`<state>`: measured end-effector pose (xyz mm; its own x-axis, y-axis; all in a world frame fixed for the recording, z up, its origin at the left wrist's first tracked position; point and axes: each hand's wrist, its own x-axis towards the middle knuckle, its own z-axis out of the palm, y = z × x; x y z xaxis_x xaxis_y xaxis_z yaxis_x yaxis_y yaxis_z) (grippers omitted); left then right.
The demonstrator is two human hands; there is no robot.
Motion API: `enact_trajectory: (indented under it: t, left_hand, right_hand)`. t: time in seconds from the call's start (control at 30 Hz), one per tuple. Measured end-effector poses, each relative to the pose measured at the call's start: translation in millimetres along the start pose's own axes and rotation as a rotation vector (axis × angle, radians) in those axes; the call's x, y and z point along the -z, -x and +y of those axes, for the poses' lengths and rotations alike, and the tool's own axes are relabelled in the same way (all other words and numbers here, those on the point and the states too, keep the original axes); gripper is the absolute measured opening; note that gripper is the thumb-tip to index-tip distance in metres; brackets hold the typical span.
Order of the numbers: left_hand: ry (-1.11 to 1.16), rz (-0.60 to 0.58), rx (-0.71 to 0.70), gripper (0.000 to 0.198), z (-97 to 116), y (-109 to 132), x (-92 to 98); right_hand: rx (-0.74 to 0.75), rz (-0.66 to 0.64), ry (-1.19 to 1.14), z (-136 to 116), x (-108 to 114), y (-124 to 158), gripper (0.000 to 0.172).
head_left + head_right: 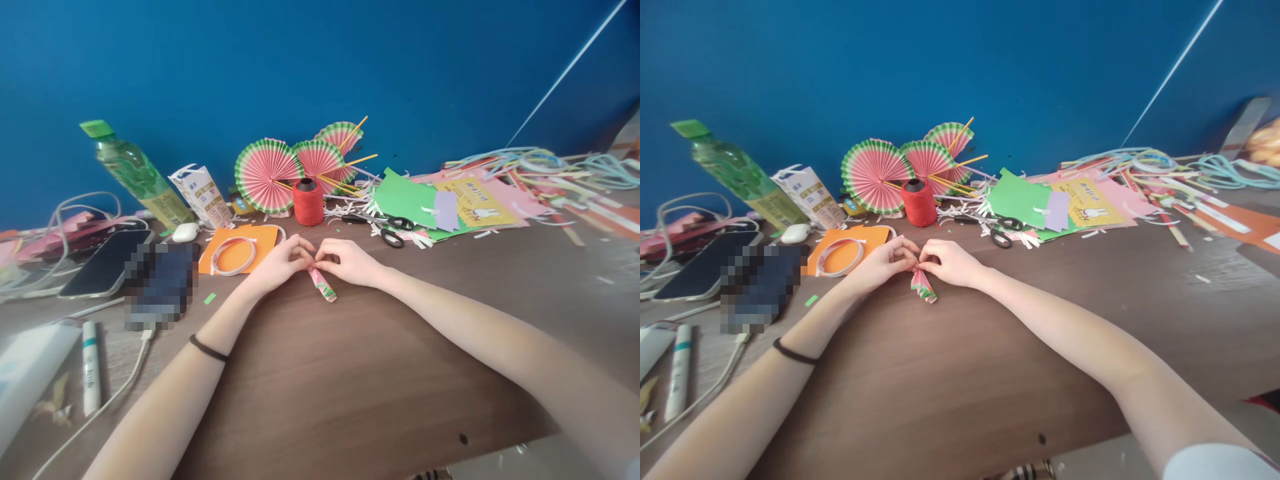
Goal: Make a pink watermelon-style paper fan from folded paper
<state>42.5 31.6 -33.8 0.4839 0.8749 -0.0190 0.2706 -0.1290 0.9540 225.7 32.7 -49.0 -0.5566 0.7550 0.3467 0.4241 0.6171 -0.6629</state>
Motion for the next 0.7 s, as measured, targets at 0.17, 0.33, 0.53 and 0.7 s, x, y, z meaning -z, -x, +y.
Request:
enact_trajectory:
  t: [0.17, 0.33, 0.53, 0.7]
  left_hand:
    - [0.075, 0.017, 0.016, 0.017, -2, 0, 0.1]
    - [0.094, 0.022, 0.019, 0.017, -2, 0, 1.3]
    - [0.087, 0.029, 0.007, 0.014, -3, -2, -0.1]
    - [0.034, 0.036, 0.013, 0.017, -3, -1, 0.2]
  right_hand:
    - [-0.027, 0.003, -0.055, 0, 2, 0, 0.009]
    - [-0.093, 0.053, -0.137, -4, 3, -1, 0.007]
    - [-0.138, 0.082, -0.203, -4, -2, -2, 0.006]
    - [-0.144, 0.105, -0.096, -3, -7, -2, 0.010]
